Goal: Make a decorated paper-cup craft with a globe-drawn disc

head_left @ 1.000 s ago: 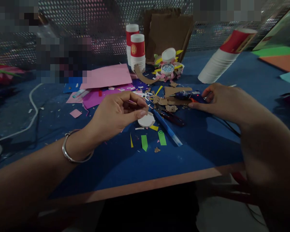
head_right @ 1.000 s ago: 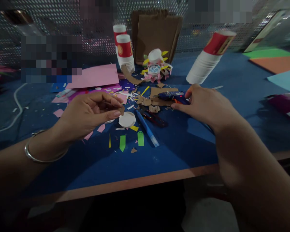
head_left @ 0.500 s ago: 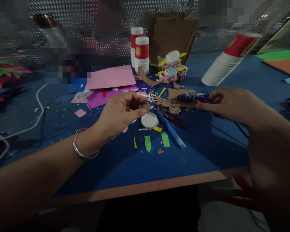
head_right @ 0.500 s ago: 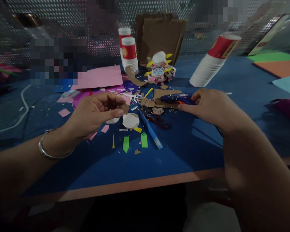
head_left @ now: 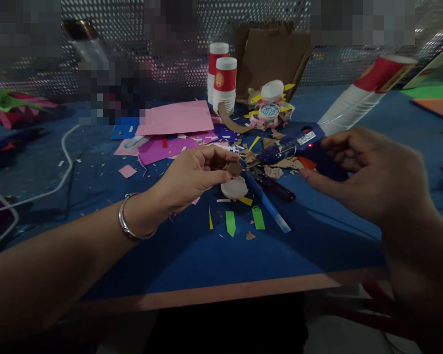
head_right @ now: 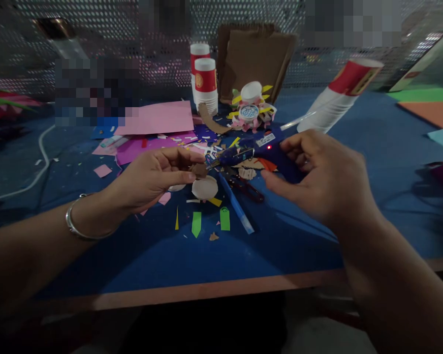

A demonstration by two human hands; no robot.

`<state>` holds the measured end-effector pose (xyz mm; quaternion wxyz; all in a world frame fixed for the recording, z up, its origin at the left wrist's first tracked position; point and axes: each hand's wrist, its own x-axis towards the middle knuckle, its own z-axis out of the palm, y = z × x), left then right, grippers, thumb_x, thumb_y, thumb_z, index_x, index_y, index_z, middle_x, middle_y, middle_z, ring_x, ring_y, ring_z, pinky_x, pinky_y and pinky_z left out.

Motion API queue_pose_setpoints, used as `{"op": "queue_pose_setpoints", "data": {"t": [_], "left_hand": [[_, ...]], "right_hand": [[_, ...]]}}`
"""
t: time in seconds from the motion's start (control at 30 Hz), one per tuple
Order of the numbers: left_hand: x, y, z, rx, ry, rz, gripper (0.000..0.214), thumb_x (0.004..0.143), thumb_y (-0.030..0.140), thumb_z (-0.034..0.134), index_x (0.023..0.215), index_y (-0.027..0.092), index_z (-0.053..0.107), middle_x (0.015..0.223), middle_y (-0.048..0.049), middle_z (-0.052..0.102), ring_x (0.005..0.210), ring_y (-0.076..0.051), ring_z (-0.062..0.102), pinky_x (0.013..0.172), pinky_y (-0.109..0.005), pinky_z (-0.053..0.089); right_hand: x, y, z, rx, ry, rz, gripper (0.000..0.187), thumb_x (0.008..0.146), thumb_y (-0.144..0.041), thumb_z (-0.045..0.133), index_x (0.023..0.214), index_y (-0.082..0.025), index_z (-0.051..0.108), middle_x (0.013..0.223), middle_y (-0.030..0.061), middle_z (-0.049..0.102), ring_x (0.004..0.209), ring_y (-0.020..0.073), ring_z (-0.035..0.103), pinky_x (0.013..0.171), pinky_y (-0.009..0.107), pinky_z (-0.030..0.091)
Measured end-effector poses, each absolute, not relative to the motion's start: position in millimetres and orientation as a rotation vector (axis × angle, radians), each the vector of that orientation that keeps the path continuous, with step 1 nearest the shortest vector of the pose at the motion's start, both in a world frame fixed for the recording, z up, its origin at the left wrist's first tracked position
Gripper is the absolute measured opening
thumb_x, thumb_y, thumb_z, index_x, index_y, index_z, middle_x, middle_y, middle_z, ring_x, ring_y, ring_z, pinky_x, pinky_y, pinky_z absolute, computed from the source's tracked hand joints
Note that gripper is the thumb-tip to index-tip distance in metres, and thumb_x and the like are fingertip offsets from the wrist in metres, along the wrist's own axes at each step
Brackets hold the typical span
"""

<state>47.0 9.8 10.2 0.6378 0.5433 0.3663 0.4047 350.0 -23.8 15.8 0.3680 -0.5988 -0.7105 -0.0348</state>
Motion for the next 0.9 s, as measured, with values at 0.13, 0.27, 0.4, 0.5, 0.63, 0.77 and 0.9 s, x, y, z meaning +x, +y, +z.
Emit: {"op": "queue_pose_setpoints", "data": {"t": [0.13, 0.27, 0.4, 0.5, 0.63, 0.77, 0.9], "left_hand": [[47.8, 8.3, 11.6, 1.224, 0.845, 0.910, 0.029, 0.078, 0.002, 0.079, 0.105, 0.013, 0.081, 0.104, -0.0075, 0.082, 0.097, -0.018, 0.077, 0.096, -0.035, 0.057], [48.5, 7.6, 12.8, 1.196, 0.861, 0.924, 0.025, 0.078, 0.002, 0.078, 0.100, 0.013, 0.083, 0.099, -0.0068, 0.083, 0.092, -0.017, 0.077, 0.090, -0.032, 0.059], [48.3, 7.6, 13.5, 1.200, 0.909, 0.956, 0.023, 0.077, 0.004, 0.083, 0.097, 0.014, 0.085, 0.094, -0.0055, 0.082, 0.085, -0.015, 0.075, 0.084, -0.030, 0.059], [48.6, 7.6, 13.9, 1.187, 0.924, 0.949, 0.022, 0.077, 0.004, 0.083, 0.097, 0.013, 0.085, 0.092, -0.0050, 0.082, 0.083, -0.014, 0.075, 0.086, -0.031, 0.059], [49.7, 7.7, 14.2, 1.161, 0.915, 0.930, 0.022, 0.076, 0.004, 0.083, 0.096, 0.013, 0.085, 0.090, -0.0045, 0.082, 0.083, -0.014, 0.076, 0.084, -0.030, 0.059], [50.0, 8.2, 13.4, 1.144, 0.906, 0.937, 0.022, 0.075, 0.004, 0.084, 0.095, 0.013, 0.084, 0.087, -0.0037, 0.081, 0.080, -0.014, 0.075, 0.082, -0.029, 0.058], [49.5, 8.2, 13.2, 1.152, 0.915, 0.934, 0.021, 0.076, 0.004, 0.084, 0.096, 0.013, 0.084, 0.090, -0.0050, 0.081, 0.084, -0.015, 0.075, 0.087, -0.033, 0.059]], "right_hand": [[349.8, -26.8, 12.0, -1.416, -1.887, -0.244, 0.045, 0.066, -0.049, 0.087, 0.099, -0.021, 0.074, 0.085, 0.0006, 0.072, 0.066, 0.0163, 0.059, 0.064, 0.034, 0.047], [350.7, -26.7, 11.1, -1.380, -1.909, -0.353, 0.043, 0.071, -0.047, 0.087, 0.102, -0.020, 0.074, 0.089, 0.0018, 0.076, 0.068, 0.0169, 0.065, 0.065, 0.033, 0.051], [350.2, -27.8, 12.2, -1.352, -1.955, -0.467, 0.040, 0.076, -0.046, 0.085, 0.104, -0.019, 0.075, 0.092, 0.0023, 0.077, 0.071, 0.0163, 0.069, 0.067, 0.031, 0.057], [348.5, -29.8, 13.6, -1.332, -1.965, -0.504, 0.040, 0.080, -0.047, 0.083, 0.106, -0.018, 0.076, 0.094, 0.0034, 0.078, 0.076, 0.0176, 0.073, 0.068, 0.031, 0.059], [345.9, -31.4, 15.1, -1.339, -1.977, -0.546, 0.039, 0.085, -0.049, 0.079, 0.106, -0.016, 0.076, 0.094, 0.0053, 0.078, 0.080, 0.0218, 0.077, 0.068, 0.034, 0.058], [345.8, -32.1, 15.6, -1.318, -1.995, -0.565, 0.038, 0.088, -0.049, 0.076, 0.107, -0.016, 0.076, 0.094, 0.0060, 0.078, 0.080, 0.0227, 0.078, 0.067, 0.034, 0.057], [346.8, -31.8, 15.6, -1.288, -2.007, -0.602, 0.037, 0.090, -0.047, 0.075, 0.107, -0.015, 0.076, 0.093, 0.0072, 0.078, 0.079, 0.0231, 0.078, 0.065, 0.034, 0.056]]}}
